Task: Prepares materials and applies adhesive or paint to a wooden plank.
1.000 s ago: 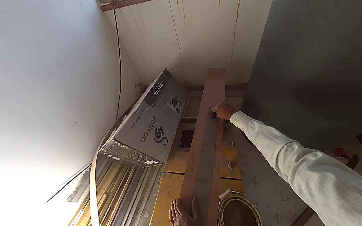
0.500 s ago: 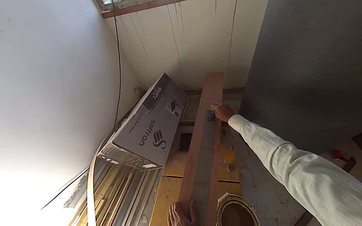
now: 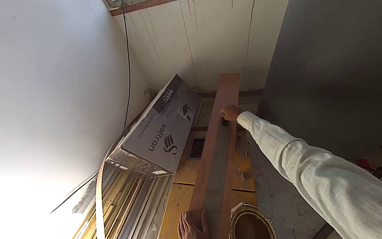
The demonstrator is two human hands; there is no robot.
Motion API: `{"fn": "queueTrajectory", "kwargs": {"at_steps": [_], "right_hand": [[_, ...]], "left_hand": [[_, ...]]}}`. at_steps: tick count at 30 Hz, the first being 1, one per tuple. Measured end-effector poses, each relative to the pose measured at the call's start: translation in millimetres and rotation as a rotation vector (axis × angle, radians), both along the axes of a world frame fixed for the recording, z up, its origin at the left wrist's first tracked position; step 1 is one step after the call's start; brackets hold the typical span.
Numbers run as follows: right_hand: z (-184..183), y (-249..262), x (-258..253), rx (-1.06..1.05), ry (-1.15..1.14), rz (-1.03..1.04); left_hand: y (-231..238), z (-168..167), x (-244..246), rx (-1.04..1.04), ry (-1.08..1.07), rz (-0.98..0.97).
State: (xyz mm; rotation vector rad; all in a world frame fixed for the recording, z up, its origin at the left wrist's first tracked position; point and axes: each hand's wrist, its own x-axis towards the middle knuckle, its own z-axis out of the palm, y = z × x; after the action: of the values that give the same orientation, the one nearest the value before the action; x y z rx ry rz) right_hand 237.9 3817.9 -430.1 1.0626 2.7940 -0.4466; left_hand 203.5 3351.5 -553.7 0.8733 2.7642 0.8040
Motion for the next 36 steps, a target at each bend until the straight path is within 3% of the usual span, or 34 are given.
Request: {"fn": "queueTrajectory", "kwargs": {"at_steps": [21,32,34,36], "right_hand": [[6,13,-19,-0.003,-0.028,0.009],[16,-6,2,-0.096,-0.094,0.034],[20,-12,13,-0.122,-0.03,0.006],[-1,-15,33,-0.073,0.156,-0.047]], "left_hand": [[-1,1,2,-0.015,-0.002,0.001],[-1,1,3,-0.015,0.005,0.012],[0,1,3,-0.02,-0.002,0.009],[0,3,3,-0.026,-0.014,0.003]]}}
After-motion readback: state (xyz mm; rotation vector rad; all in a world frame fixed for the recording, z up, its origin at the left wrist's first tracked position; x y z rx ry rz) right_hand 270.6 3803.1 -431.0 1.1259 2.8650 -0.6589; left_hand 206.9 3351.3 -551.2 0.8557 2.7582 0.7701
